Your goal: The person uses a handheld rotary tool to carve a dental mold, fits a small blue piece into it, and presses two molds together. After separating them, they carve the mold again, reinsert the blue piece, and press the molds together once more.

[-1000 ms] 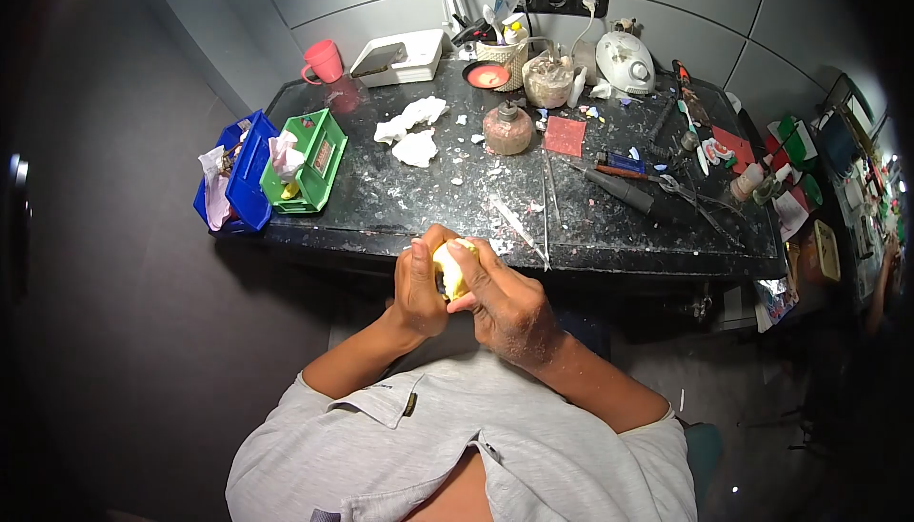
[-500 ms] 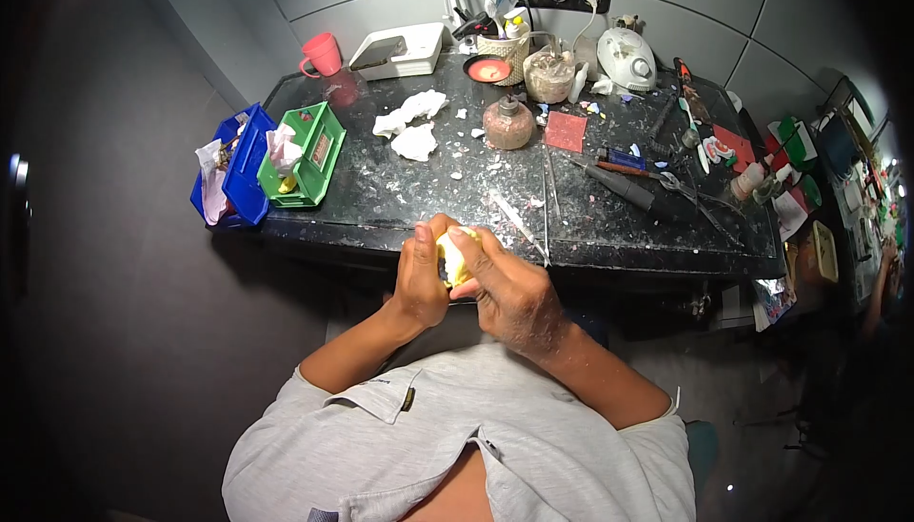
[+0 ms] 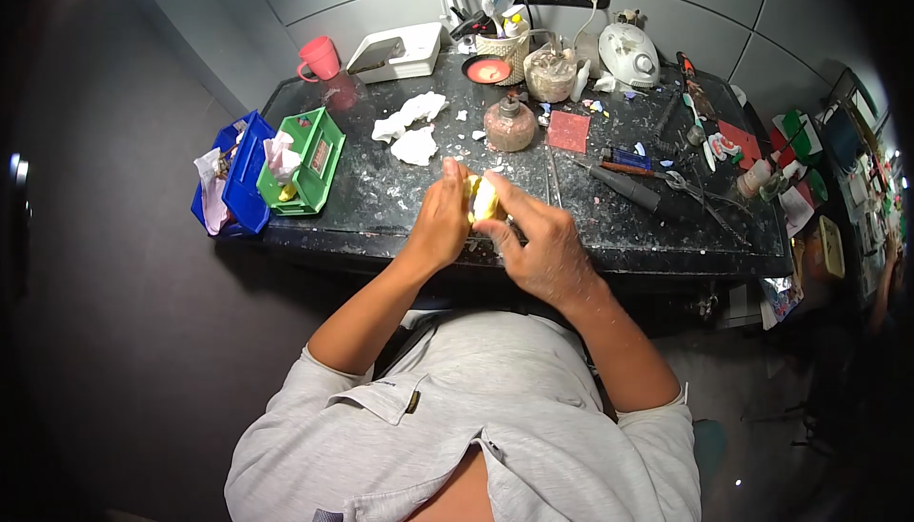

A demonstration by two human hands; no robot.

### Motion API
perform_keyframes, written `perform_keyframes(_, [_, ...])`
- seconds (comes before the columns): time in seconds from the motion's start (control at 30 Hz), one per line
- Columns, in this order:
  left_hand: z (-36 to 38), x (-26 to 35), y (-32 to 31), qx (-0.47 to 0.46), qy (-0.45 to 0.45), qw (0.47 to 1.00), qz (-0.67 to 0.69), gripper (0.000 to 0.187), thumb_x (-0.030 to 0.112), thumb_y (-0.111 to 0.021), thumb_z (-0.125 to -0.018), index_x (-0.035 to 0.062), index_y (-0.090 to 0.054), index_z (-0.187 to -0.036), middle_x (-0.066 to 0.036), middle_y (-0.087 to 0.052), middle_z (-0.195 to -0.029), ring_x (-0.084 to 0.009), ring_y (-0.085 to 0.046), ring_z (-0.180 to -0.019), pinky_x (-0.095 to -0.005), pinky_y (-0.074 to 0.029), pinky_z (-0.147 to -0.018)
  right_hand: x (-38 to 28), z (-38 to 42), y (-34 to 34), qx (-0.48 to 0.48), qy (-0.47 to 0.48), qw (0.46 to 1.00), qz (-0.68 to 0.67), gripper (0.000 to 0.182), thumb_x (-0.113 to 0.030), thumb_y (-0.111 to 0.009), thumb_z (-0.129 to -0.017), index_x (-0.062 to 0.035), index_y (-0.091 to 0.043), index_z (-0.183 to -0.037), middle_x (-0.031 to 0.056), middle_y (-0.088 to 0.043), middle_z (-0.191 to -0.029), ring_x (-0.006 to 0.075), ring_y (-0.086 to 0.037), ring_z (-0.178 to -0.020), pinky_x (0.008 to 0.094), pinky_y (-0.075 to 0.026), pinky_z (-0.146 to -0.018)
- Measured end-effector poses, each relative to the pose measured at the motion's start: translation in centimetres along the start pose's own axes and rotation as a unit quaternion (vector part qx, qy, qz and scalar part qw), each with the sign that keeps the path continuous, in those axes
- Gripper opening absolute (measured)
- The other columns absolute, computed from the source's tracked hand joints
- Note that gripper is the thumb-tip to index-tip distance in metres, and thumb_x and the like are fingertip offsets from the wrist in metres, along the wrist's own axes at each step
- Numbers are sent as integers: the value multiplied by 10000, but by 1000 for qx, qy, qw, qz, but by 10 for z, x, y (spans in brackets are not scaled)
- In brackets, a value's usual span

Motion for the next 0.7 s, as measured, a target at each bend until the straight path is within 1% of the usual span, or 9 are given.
perform_keyframes(0.1, [-22, -18, 8, 42, 10, 999, 2, 766, 542, -125, -1121, 12, -572, -795, -115, -508, -619, -294, -541, -610, -456, -430, -633, 20, -8, 13, 54, -74, 992, -85, 553, -176, -724, -962, 41, -541, -1436, 272, -723, -1132, 294, -748, -1047, 372, -601, -910])
perform_keyframes(0.13, [-25, -28, 12, 43, 17, 999, 29, 778, 582, -120, -1111, 33, -597, -834, -55, -514, -629, -193, -513, -591, -376, -412, -587, 27, -7, 18, 79, -120, 979, -146, 554, -159, -706, -967, 57, -527, -1444, 252, -731, -1142, 241, -735, -1044, 390, -592, -942])
perform_keyframes(0.17, [-26, -28, 13, 42, 22, 998, 29, 778, 582, -120, -1111, 33, -597, -834, -55, -514, -629, -193, -513, -591, -376, -412, -587, 38, -5, 21, 117, -144, 963, -195, 554, -139, -704, -968, 76, -518, -1444, 249, -723, -1164, 242, -722, -1068, 378, -580, -960])
perform_keyframes(0.23, [-21, -22, 19, 56, 28, 979, 193, 781, 635, -116, -1092, 69, -628, -926, 20, -497, -685, -66, -416, -568, -228, -304, -477, 55, 3, 31, 110, -178, 966, -155, 576, -96, -724, -951, 79, -505, -1454, 251, -705, -1206, 244, -704, -1109, 368, -572, -970])
perform_keyframes(0.27, [-17, -15, 23, 11, 37, 965, 260, 764, 636, -124, -1092, 76, -629, -967, 30, -528, -667, -46, -428, -557, -200, -310, -478, 59, 6, 33, 102, -183, 966, -149, 611, -52, -752, -921, 80, -498, -1460, 259, -683, -1247, 252, -693, -1135, 365, -565, -984])
perform_keyframes(0.4, [-4, -3, 24, -32, 35, 919, 392, 836, 703, -114, -1057, 46, -631, -1070, 3, -544, -689, -61, -436, -550, -200, -314, -457, 50, 15, 35, 61, -174, 978, -98, 579, -27, -799, -877, 74, -547, -1389, 232, -667, -1288, 265, -651, -1218, 389, -504, -1086])
perform_keyframes(0.47, [3, 13, 26, -64, -5, 892, 448, 876, 726, -110, -1040, 14, -615, -1113, -32, -560, -714, -74, -445, -559, -205, -340, -469, 51, 19, 35, 66, -185, 976, -89, 575, 24, -801, -853, 57, -551, -1370, 218, -638, -1330, 272, -605, -1289, 407, -465, -1136])
perform_keyframes(0.6, [14, 26, 31, -82, -20, 878, 471, 892, 722, -122, -1044, -41, -581, -1109, -98, -572, -784, -121, -502, -597, -234, -397, -482, 54, 28, 39, 77, -213, 969, -97, 616, 106, -790, -808, 35, -552, -1372, 191, -567, -1405, 259, -559, -1341, 391, -465, -1142])
perform_keyframes(0.7, [20, 32, 32, -99, -47, 864, 492, 933, 734, -71, -1026, -28, -599, -1129, -80, -581, -785, -88, -467, -589, -212, -376, -504, 52, 33, 47, 39, -216, 974, -61, 625, 108, -801, -784, 18, -572, -1358, 157, -564, -1397, 243, -585, -1294, 376, -496, -1111])
Point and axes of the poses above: each hand's wrist, its own z-axis away from the middle knuckle, its own y-axis out of the back of the hand, x = y × z, the point moved 5 cm from there along -z, towards the middle knuckle
